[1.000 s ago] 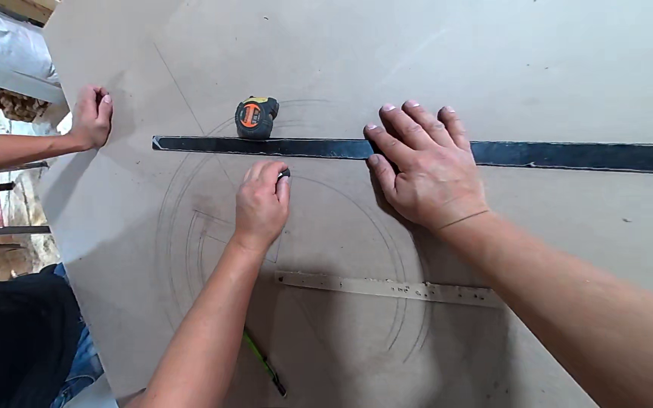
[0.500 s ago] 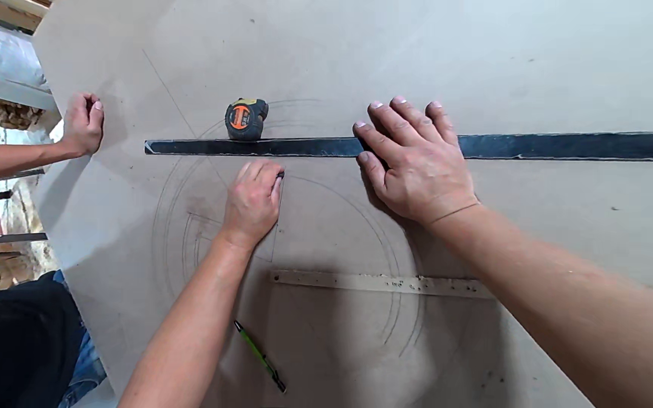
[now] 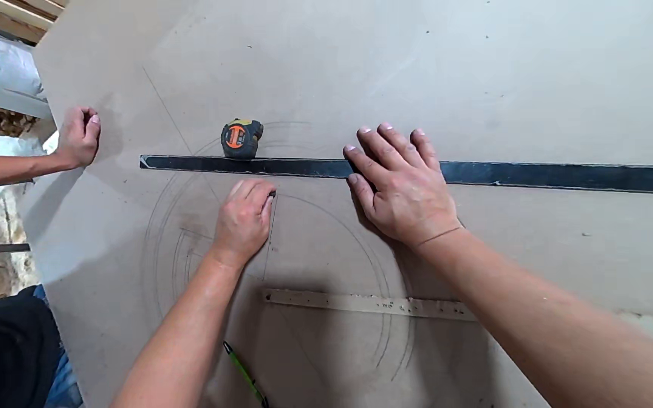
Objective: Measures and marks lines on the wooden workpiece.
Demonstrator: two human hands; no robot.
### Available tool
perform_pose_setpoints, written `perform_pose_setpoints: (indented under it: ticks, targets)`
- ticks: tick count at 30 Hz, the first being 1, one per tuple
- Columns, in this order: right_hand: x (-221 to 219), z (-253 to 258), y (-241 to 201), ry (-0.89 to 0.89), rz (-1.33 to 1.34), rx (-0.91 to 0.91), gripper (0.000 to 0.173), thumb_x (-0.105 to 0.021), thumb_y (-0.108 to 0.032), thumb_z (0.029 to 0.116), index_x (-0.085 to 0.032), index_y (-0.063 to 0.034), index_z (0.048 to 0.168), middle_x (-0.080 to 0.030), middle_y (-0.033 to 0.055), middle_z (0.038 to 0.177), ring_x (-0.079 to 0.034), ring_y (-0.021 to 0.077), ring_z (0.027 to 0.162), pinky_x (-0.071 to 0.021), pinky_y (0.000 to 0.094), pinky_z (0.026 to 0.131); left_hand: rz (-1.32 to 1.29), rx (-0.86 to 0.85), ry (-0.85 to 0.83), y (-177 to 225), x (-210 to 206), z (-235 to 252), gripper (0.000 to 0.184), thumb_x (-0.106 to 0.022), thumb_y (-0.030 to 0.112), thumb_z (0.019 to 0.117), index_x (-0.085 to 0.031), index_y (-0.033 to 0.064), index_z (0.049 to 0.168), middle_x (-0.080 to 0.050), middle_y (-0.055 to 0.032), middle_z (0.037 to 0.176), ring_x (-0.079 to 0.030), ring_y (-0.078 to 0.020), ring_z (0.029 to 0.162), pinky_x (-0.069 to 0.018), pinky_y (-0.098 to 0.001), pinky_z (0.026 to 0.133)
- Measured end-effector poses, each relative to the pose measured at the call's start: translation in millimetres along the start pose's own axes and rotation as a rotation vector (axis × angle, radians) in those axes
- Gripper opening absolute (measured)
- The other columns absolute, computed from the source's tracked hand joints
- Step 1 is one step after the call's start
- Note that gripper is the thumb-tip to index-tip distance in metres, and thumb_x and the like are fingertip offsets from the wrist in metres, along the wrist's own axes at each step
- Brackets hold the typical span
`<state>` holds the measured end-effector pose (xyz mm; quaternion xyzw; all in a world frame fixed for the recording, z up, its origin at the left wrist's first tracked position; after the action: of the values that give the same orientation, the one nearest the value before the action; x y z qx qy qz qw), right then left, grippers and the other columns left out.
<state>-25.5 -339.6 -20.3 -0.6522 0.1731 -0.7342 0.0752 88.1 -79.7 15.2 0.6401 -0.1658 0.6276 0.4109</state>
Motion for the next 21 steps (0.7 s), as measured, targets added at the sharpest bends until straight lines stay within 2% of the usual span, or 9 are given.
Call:
perform_pose_setpoints:
  ticks: [6,9,21]
  targets:
    - [0,-1,-2,-0.001,0.008,-0.001,0.054,-0.030,-0.048,0.1071,-0.055,-0.0289,0.151,-0.040,0.0017,0.165,-0.029,0.0283,0.156,-0.0142,0.0613,0.126,-0.022,0.021,-0.014,-2,5,-7,0.018,-0.062,0.011,0.0998,-0.074,0.0054,0.111,-0.072,-0.0108,0.116,-0.069,-0.0219,0.111,-0.0566,-0.0372,0.098]
    - [-1,-1,0,-0.010,0.002,0.001,0.054,-0.030,-0.048,0.1068,-0.054,-0.0299,0.151,-0.039,0.0006,0.165,-0.029,0.0276,0.156,-0.0150,0.0609,0.126,-0.042,-0.006,0.019,-1,-2,-1,0.017,-0.062,0.010,0.0981,-0.075,0.0054,0.108,-0.073,-0.0104,0.113,-0.070,-0.0215,0.109,-0.0572,-0.0359,0.097]
    - [1,0,0,-0.002,0.016,0.000,0.054,-0.030,-0.048,0.1071,-0.055,-0.0276,0.150,-0.039,0.0027,0.165,-0.029,0.0288,0.156,-0.0136,0.0619,0.126,-0.072,-0.044,-0.036,-8,5,0,0.016,-0.062,0.010,0.0989,-0.075,0.0045,0.108,-0.073,-0.0105,0.114,-0.069,-0.0211,0.112,-0.0559,-0.0359,0.100]
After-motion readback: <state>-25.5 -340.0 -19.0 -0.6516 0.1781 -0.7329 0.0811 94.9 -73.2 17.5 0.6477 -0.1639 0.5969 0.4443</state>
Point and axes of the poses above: each hand's wrist, its own z-axis towards the middle knuckle, its own x-axis out of the back of the hand, y = z × x, the point moved 1 cm from there along z, towards the middle knuckle
